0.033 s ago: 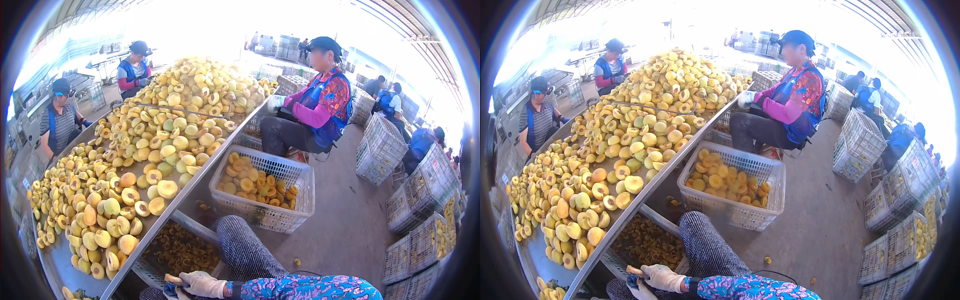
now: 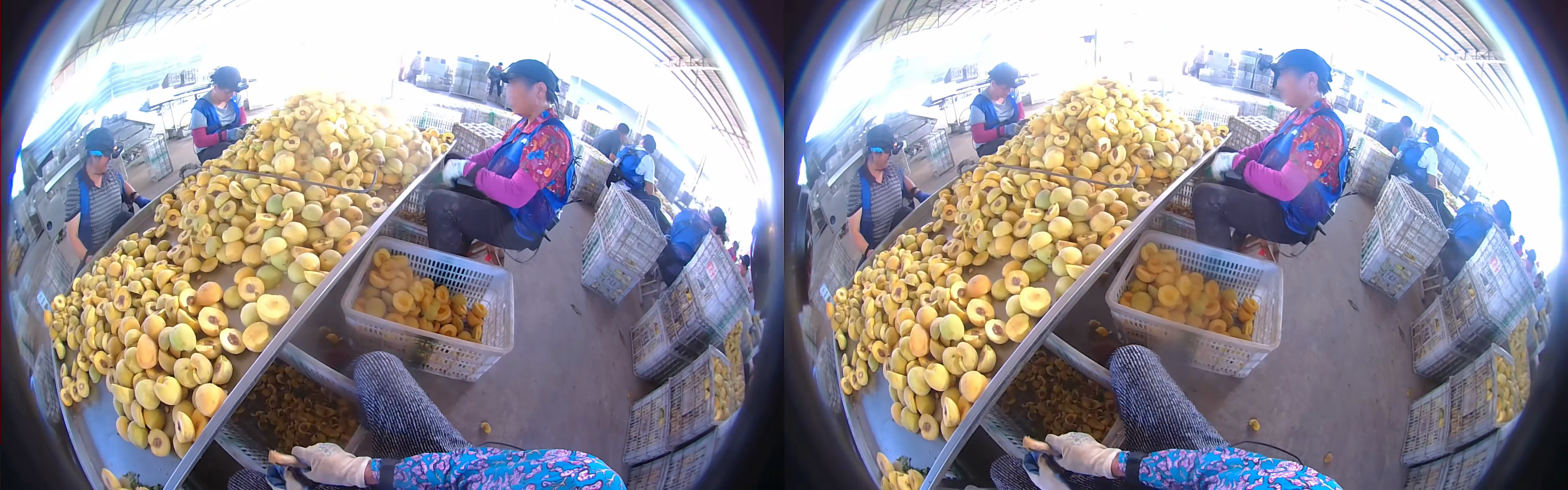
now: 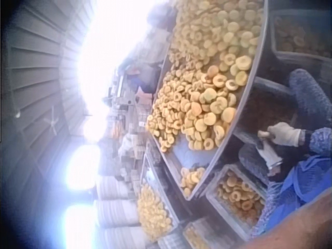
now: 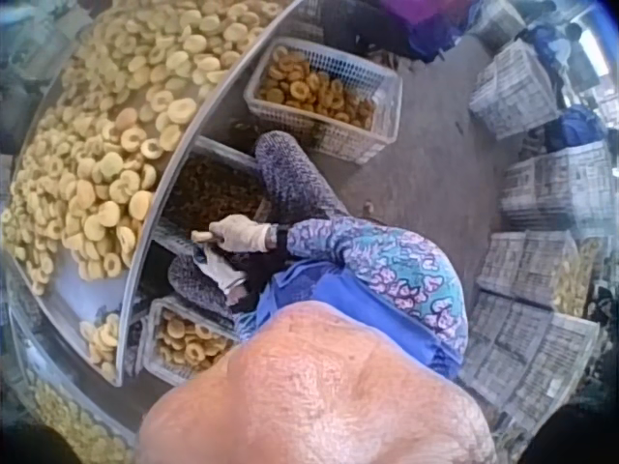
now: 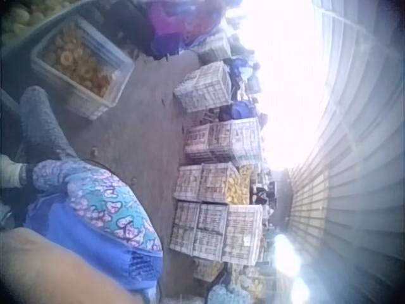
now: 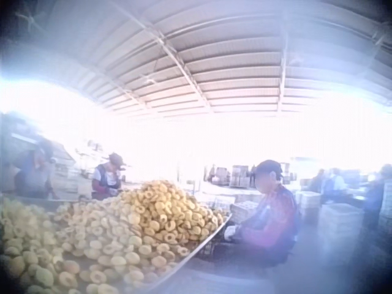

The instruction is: The person is using a handheld tool to pit and slice peaches at a fruit processing station.

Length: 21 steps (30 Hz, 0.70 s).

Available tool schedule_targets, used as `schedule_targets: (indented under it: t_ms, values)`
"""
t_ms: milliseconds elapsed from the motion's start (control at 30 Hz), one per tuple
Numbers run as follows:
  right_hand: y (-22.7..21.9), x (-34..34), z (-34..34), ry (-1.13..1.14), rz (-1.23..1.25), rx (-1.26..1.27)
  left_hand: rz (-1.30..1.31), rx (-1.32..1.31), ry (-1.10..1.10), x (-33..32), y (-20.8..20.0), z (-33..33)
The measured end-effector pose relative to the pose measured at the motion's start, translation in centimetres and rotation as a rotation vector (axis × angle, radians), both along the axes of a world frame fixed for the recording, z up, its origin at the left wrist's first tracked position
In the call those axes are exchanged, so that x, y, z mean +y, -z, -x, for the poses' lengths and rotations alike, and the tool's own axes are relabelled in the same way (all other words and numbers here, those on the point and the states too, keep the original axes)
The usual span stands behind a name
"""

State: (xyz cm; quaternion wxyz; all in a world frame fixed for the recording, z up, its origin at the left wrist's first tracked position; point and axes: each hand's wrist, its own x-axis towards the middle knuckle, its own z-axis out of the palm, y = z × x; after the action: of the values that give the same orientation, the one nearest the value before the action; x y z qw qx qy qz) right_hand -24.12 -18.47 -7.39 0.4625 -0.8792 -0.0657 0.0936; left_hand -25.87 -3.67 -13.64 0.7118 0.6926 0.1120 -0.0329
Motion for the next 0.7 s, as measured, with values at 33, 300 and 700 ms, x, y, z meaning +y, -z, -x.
schedule_targets:
  t_ms: [33, 300, 700]
  values:
    - [-0.5, -0.4, -0.1, 0.001, -0.001, 0.002, -0.009, 0.12, 0.121, 1.4, 2.1, -0.3]
    - [-1.9, -0.2, -0.6, -0.066, -0.143, 0.086, 0.435, 0.202, 0.258, 1.2, -4.7, -1.0]
    - [-0.5, 2.8, 0.2, -0.036, -0.048, 0.004, 0.273, 0.025, -0.063, -0.6, -1.9, -0.6]
